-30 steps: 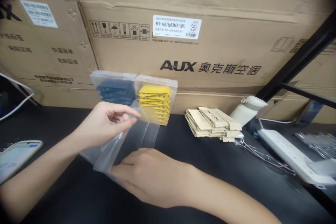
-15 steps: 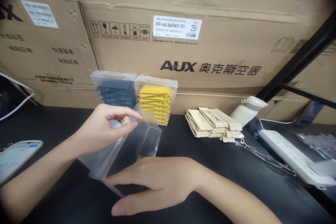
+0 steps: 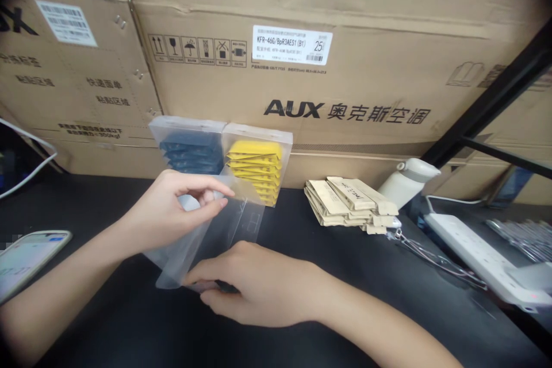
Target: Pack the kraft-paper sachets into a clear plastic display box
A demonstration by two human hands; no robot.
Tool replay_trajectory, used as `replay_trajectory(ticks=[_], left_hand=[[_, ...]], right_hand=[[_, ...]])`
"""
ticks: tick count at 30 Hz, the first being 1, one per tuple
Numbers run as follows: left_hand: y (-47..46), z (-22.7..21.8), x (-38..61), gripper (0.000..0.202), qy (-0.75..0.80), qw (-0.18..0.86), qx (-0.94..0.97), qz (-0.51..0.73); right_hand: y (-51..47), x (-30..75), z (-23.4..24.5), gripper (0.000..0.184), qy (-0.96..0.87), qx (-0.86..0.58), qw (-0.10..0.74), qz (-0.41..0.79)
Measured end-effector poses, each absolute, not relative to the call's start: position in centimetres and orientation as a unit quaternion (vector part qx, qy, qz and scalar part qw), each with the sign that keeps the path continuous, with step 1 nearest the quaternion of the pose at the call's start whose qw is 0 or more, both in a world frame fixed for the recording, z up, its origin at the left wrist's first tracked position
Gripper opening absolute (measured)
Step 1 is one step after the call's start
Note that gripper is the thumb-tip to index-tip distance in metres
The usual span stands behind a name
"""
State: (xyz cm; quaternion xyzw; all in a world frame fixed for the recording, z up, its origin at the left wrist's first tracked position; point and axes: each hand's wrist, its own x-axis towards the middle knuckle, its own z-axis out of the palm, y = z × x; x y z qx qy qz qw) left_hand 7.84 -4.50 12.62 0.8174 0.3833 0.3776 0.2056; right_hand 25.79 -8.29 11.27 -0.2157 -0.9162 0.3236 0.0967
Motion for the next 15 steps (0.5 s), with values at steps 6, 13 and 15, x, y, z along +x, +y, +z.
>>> replay_trajectory(ticks=[6, 13, 15], left_hand=[[-4.4, 12.4, 8.0, 0.015, 0.386, 0.23, 0.817, 0.362], [-4.6, 12.4, 8.2, 0.017, 0.401, 0.263, 0.806, 0.347], [-4.6, 12.3, 8.2, 0.017, 0.399, 0.263, 0.807, 0.346]], right_hand=[[-8.0, 25.9, 11.5, 0.028, -0.888, -0.191, 0.086, 0.409], [-7.2, 26.3, 11.4, 0.037, -0.841, -0.16, 0.053, 0.514], [-7.0, 26.3, 11.2, 0.039, -0.833, -0.161, 0.031, 0.528]])
